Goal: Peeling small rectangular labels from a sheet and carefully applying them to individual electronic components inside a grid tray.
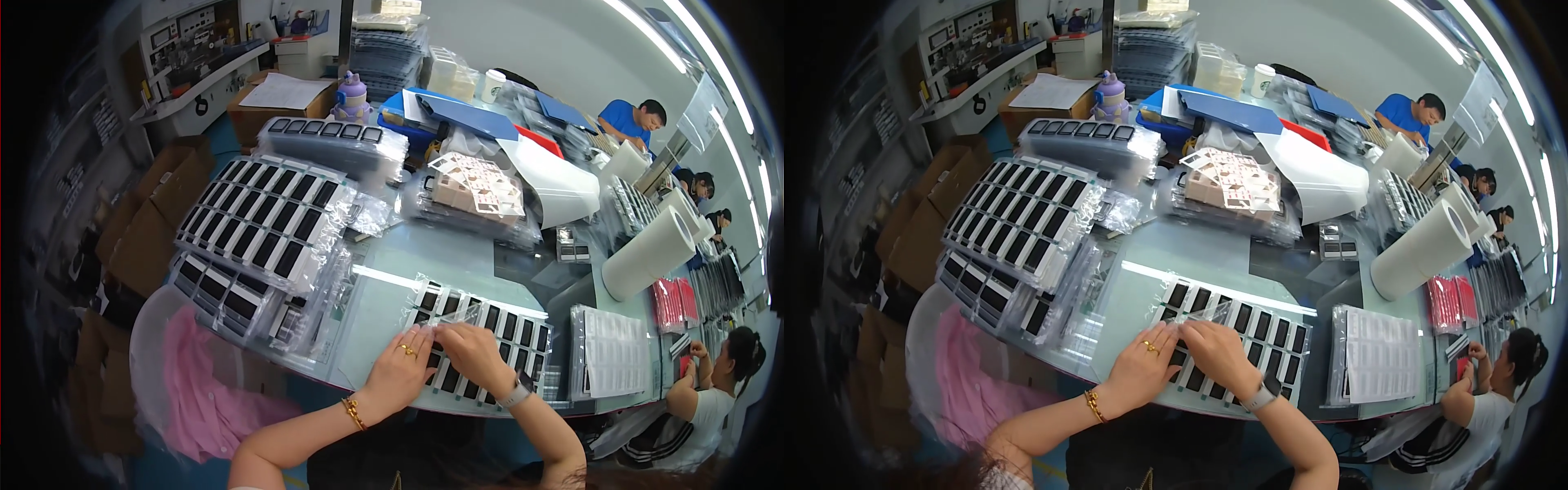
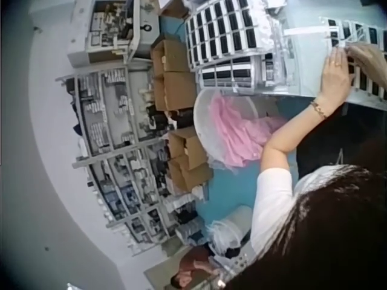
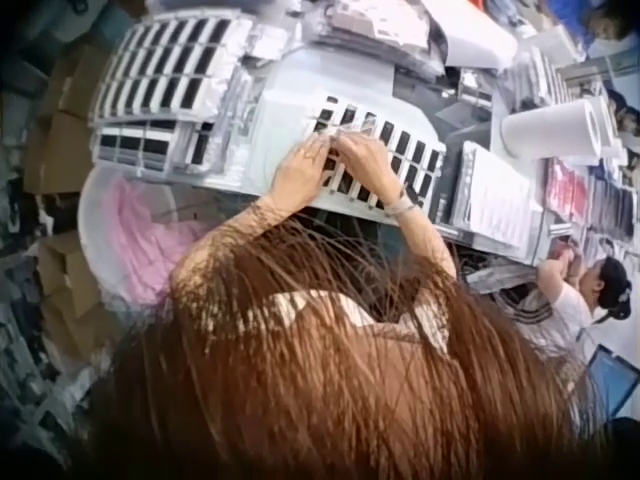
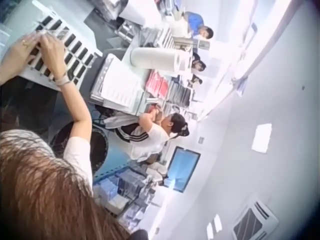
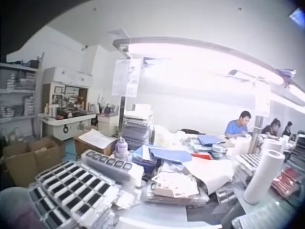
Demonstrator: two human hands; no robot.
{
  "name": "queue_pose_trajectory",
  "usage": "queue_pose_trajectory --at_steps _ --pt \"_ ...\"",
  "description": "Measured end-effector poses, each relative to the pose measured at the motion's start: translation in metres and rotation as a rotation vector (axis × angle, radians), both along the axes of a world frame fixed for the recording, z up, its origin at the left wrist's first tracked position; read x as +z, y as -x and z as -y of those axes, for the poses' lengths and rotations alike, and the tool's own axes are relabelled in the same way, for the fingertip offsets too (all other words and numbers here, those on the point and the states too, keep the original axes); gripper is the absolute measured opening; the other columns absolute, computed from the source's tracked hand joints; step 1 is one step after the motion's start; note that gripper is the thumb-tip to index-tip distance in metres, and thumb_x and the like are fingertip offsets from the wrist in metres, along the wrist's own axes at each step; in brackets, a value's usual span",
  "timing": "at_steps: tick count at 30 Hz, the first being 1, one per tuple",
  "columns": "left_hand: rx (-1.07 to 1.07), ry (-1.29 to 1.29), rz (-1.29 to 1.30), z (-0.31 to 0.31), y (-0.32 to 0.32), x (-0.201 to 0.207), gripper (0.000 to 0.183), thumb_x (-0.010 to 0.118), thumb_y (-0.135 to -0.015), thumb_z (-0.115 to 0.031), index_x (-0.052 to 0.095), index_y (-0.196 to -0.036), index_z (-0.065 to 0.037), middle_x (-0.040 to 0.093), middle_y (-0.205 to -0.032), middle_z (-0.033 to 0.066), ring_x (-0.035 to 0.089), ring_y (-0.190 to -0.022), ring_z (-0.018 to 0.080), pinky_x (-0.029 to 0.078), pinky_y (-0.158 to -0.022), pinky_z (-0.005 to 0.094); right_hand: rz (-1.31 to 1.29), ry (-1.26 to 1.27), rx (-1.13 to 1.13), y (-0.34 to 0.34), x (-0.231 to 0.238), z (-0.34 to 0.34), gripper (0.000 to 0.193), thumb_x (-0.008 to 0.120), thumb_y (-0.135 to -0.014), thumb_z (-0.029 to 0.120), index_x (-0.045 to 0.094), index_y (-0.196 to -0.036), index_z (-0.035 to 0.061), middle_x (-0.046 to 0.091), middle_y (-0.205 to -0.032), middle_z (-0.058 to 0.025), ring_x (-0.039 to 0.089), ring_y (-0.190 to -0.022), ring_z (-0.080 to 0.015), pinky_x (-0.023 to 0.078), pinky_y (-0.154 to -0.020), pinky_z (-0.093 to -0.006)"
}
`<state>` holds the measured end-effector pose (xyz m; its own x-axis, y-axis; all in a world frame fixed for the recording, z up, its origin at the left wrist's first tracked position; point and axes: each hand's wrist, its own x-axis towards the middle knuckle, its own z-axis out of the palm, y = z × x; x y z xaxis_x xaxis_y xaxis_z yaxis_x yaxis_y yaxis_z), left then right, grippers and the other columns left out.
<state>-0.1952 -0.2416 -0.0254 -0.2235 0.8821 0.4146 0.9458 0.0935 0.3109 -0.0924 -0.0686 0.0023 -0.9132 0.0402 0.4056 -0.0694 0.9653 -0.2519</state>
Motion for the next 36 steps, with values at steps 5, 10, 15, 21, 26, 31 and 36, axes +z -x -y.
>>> queue_pose_trajectory --at_steps 5,10,15,21,26,31,36 --pt "-0.017 0.026 0.009 0.005 0.001 0.001 0.058 0.073 -0.088 -0.025 0.057 -0.134 0.005 0.059 -0.139 0.0192 0.054 -0.134 0.0317 0.041 -0.115 0.0433 -0.076 0.173 -0.006 -0.013 -0.007 0.003 0.01 0.069 -0.089 0.004 0.062 -0.095 0.003 0.075 -0.104 -0.0114 0.073 -0.092 -0.0289 0.059 -0.073 -0.0379" --pt "-0.039 0.078 0.021 0.041 0.003 0.008 0.054 0.073 -0.088 -0.024 0.059 -0.134 0.0 0.06 -0.14 0.0155 0.055 -0.133 0.0295 0.041 -0.114 0.0438 -0.067 0.185 -0.031 -0.007 0.003 0.011 0.014 0.069 -0.087 0.003 0.064 -0.101 0.0045 0.073 -0.105 -0.0092 0.072 -0.092 -0.0264 0.058 -0.073 -0.0356" --pt "-0.028 -0.163 0.403 0.066 0.019 0.014 0.052 0.074 -0.088 -0.009 0.058 -0.136 -0.001 0.063 -0.133 0.0145 0.062 -0.122 0.0279 0.054 -0.098 0.041 -0.03 -0.109 -0.082 0.013 0.006 0.023 0.026 0.073 -0.08 0.005 0.067 -0.105 0.0095 0.064 -0.107 -0.0053 0.062 -0.097 -0.0252 0.049 -0.086 -0.0395" --pt "0.186 -0.066 0.767 0.047 0.036 0.022 0.061 0.079 -0.088 -0.018 0.054 -0.14 0.002 0.067 -0.121 0.0142 0.069 -0.096 0.0203 0.056 -0.08 0.0323 -0.158 0.028 -0.074 0.027 0.002 0.017 0.016 0.075 -0.08 0.006 0.066 -0.093 0.0096 0.064 -0.095 -0.0056 0.061 -0.091 -0.0262 0.045 -0.081 -0.0396" --pt "0.175 0.3 0.833 0.026 0.047 0.022 0.053 0.082 -0.084 -0.033 0.064 -0.123 -0.001 0.075 -0.084 0.0083 0.072 -0.076 0.0187 0.054 -0.071 0.0319 -0.123 0.028 -0.085 0.028 0.008 0.013 0.017 0.074 -0.081 0.007 0.063 -0.095 0.0087 0.063 -0.098 -0.0054 0.06 -0.092 -0.0258 0.046 -0.083 -0.0391" --pt "0.143 0.207 1.18 0.028 0.049 0.019 0.039 0.082 -0.087 -0.021 0.063 -0.113 0.002 0.072 -0.073 0.003 0.064 -0.06 0.0087 0.051 -0.056 0.0246 -0.044 0.108 0.014 0.032 0.017 0.011 0.022 0.077 -0.082 0.01 0.067 -0.101 0.0109 0.064 -0.101 -0.0054 0.059 -0.096 -0.0272 0.044 -0.084 -0.0396" --pt "0.116 0.218 1.209 0.023 0.055 0.02 0.032 0.076 -0.092 -0.02 0.063 -0.113 0.001 0.07 -0.073 0.0025 0.063 -0.059 0.0091 0.051 -0.053 0.0236 0.016 0.109 0.087 0.038 0.016 0.01 0.022 0.076 -0.081 0.01 0.068 -0.101 0.0115 0.064 -0.101 -0.004 0.059 -0.097 -0.026 0.044 -0.085 -0.0387"
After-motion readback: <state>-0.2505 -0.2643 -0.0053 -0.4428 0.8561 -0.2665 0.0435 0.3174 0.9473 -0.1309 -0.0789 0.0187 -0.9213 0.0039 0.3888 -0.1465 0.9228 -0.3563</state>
